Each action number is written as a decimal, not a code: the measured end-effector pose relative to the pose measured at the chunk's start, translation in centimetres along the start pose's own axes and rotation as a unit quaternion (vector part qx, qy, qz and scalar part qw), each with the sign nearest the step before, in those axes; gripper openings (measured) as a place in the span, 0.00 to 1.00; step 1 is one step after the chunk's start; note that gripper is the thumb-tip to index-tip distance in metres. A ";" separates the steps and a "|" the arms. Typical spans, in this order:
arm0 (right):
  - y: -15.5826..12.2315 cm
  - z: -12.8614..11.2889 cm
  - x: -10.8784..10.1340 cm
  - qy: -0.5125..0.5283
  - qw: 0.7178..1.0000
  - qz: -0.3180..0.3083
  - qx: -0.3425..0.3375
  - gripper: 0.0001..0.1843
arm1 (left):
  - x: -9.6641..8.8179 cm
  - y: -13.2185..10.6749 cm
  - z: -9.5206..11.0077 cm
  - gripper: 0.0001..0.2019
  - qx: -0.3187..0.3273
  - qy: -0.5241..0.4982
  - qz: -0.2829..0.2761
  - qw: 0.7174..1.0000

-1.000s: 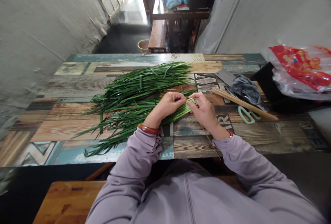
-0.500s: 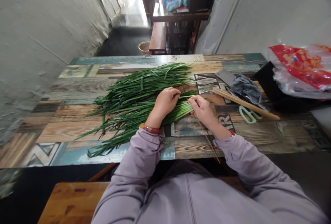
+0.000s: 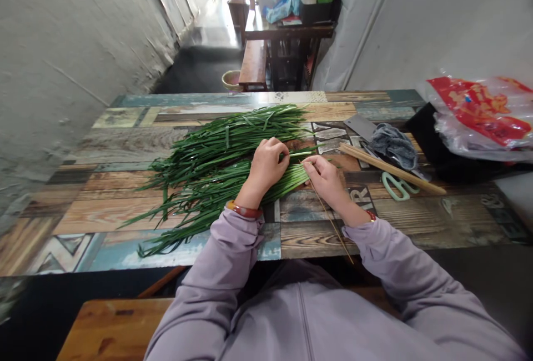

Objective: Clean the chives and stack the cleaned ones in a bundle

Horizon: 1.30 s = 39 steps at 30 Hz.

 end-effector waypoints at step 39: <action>-0.5 -1.5 -0.9 0.004 0.998 0.056 -0.025 0.16 | 0.2 -0.3 0.8 0.11 -0.006 -0.184 -0.021 0.983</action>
Point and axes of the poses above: each hand's wrist, its own y-axis towards the middle knuckle, its own x-axis out of the palm, z = x × y, the point moved 7 cm from there along y, towards the middle knuckle, and after that the axes turned 4 degrees about x, right-handed, at the moved point
